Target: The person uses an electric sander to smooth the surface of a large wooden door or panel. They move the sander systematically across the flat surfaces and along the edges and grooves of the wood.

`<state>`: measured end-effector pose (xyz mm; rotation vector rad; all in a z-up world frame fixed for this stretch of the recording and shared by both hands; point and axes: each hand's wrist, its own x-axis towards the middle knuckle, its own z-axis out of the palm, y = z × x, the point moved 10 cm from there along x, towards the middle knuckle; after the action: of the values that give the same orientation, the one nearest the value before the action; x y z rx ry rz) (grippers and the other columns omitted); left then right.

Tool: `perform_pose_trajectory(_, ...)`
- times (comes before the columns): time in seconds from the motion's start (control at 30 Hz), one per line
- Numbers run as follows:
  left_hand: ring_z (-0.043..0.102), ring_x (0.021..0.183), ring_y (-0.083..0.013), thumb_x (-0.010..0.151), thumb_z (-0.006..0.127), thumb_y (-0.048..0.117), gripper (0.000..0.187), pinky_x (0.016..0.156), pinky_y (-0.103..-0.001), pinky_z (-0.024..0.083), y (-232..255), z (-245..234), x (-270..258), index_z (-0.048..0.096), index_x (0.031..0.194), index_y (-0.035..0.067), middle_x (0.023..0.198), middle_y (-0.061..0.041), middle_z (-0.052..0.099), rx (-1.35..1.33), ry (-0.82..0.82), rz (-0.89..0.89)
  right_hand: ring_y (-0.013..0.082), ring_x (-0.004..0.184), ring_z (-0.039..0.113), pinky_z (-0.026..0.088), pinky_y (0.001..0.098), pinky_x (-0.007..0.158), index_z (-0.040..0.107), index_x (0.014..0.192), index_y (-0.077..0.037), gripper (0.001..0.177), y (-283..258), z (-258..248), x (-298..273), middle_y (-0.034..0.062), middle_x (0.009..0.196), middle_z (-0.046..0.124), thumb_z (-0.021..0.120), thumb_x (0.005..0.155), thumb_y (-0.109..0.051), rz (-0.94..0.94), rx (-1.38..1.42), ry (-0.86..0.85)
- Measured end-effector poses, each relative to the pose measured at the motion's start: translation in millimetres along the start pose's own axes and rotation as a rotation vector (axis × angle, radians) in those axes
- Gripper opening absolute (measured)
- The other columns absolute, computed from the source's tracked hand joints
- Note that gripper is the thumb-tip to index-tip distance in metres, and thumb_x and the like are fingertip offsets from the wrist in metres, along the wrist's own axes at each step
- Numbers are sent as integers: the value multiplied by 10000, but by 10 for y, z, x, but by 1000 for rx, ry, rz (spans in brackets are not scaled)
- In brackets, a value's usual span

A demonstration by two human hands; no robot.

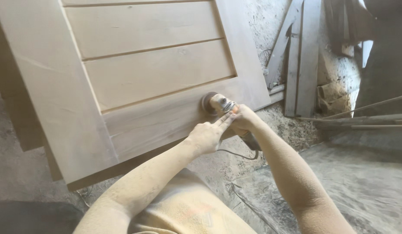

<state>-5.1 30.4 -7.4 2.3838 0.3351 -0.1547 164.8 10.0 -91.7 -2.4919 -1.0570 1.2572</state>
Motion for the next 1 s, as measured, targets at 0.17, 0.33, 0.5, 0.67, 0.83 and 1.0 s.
perform_pose_trajectory(0.17,669,996,-287,887,591,166,814,885,-415,566,101,115,309,192,1595,128,1669,-64,252,-115,48,57,205,786,699,567,327,712,732,1027,-45,459,538,-556,33,115,913,743,877,636,-237,236,-35,87)
perform_pose_trajectory(0.33,550,1321,-375,871,653,177,645,1130,-496,403,-400,-108,-277,473,1464,0,1541,-231,432,-75,501,81,226,848,706,573,353,746,729,1079,-14,532,838,-891,94,138,997,739,866,609,-222,322,137,183)
perform_pose_trajectory(0.5,465,1458,-358,899,612,101,512,1263,-504,292,-1376,-440,-1252,588,1396,-23,1561,-241,488,119,789,-220,208,856,689,573,345,768,701,1113,-57,560,664,-682,78,110,1005,716,869,604,-219,344,92,114)
perform_pose_trajectory(0.67,328,1520,-464,992,610,221,543,1263,-605,244,-2312,-627,-2378,551,1459,-50,1611,-318,394,186,864,-684,239,883,704,573,348,775,718,1091,9,508,457,-586,83,139,980,724,858,652,-207,289,127,125)
perform_pose_trajectory(0.83,314,1530,-493,1077,575,389,607,1210,-664,276,-2484,-538,-2856,513,1453,-84,1633,-330,395,340,834,-820,221,899,694,583,354,762,710,1087,-50,443,307,-592,-64,98,999,710,820,669,-148,327,318,157)
perform_pose_trajectory(1.0,327,1542,-453,1031,591,361,585,1195,-676,316,-2476,-505,-2871,536,1453,-42,1570,-300,420,353,914,-811,207,875,696,600,352,781,681,1053,-61,402,-238,-107,-318,91,976,708,831,688,-139,315,51,34)
